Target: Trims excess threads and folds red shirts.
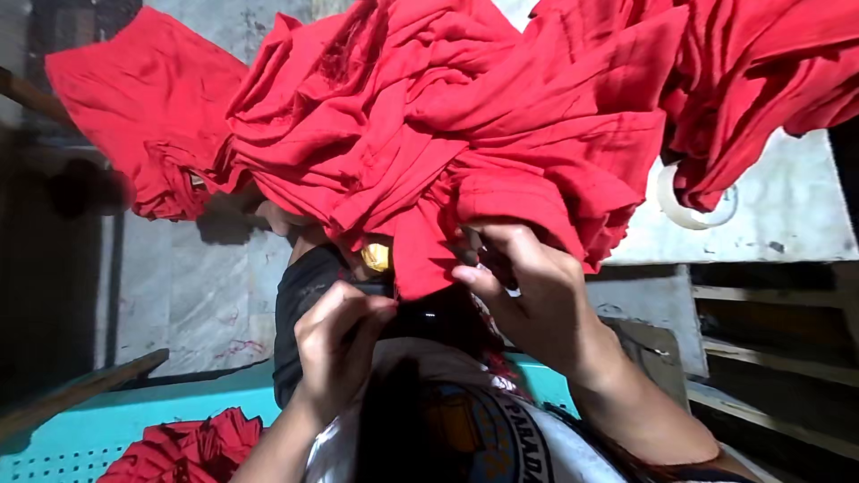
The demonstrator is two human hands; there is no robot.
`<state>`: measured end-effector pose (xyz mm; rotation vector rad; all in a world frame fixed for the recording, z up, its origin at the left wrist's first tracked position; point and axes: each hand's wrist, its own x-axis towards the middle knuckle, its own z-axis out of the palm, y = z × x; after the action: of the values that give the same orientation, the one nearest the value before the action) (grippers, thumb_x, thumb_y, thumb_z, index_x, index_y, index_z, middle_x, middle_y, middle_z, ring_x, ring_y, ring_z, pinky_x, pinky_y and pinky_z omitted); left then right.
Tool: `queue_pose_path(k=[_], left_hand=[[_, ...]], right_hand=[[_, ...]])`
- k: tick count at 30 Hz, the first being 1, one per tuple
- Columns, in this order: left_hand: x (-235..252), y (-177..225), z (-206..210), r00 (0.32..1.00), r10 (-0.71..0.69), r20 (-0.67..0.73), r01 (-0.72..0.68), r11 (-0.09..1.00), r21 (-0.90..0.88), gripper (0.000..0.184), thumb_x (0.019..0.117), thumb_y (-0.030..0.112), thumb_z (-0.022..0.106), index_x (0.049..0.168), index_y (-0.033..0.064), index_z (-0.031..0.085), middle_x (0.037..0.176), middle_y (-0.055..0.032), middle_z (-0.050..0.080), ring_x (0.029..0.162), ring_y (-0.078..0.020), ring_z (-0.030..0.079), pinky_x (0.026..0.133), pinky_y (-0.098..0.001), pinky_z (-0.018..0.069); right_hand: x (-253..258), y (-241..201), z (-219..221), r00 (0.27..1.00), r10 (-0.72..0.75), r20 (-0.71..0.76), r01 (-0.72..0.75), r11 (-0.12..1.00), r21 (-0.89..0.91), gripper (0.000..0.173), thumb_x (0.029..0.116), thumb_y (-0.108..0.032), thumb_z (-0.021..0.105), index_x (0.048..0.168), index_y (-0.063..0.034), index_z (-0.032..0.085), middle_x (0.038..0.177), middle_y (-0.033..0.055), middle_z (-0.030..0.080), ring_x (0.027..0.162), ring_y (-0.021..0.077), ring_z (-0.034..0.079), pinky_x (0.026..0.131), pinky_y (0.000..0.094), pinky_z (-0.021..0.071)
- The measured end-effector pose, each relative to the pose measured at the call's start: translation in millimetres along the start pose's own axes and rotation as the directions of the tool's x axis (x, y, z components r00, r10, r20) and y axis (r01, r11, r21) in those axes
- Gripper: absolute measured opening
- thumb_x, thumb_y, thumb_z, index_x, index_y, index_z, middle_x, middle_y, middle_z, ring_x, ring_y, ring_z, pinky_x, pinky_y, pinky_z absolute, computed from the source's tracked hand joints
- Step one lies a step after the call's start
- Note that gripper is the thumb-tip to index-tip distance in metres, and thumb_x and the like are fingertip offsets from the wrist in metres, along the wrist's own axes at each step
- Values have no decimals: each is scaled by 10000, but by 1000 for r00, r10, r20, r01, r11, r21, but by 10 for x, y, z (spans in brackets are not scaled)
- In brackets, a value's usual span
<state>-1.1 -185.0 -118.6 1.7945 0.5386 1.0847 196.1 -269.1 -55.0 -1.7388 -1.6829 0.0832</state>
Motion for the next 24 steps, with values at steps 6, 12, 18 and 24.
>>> queue_pose_path(k=[6, 12, 18, 24], left_hand=[[-17, -7, 128, 938, -277, 210, 346, 686, -640, 176, 1043, 198, 559, 1050, 174, 734, 1104, -7, 766, 1011, -138, 747, 830, -305, 636], [-10, 27, 254, 974, -201, 101, 216, 707, -673, 167, 1026, 255, 601, 1077, 229, 758, 1199, 75, 703, 1082, -52, 672, 944, -265, 567], [4, 68, 325, 987, -146, 61, 153, 786, -599, 160, 1017, 175, 613, 1077, 199, 759, 1146, 121, 698, 1032, 27, 649, 892, -173, 549], [-1, 46, 303, 990, -132, 44, 133, 807, -575, 183, 1046, 275, 565, 1045, 222, 740, 1121, 123, 690, 1013, 22, 644, 881, -183, 544]], right_hand=[[-111, 5, -14, 998, -5, 59, 9, 998, -65, 300, 1034, -245, 545, 1024, 24, 678, 736, 93, 648, 659, 119, 610, 637, 217, 503], [-188, -71, 85, 989, -12, 146, 23, 997, -78, 274, 1042, -257, 536, 991, -30, 682, 732, 93, 642, 678, 198, 655, 647, 295, 557], [-179, -151, 194, 997, 19, 78, -7, 990, -143, 287, 1038, -245, 514, 943, -30, 680, 701, 86, 628, 648, 196, 649, 618, 276, 541], [-216, -101, 150, 998, 60, 29, -61, 998, 30, 296, 1053, -248, 523, 933, -8, 648, 707, 63, 627, 643, 81, 601, 637, 175, 504]])
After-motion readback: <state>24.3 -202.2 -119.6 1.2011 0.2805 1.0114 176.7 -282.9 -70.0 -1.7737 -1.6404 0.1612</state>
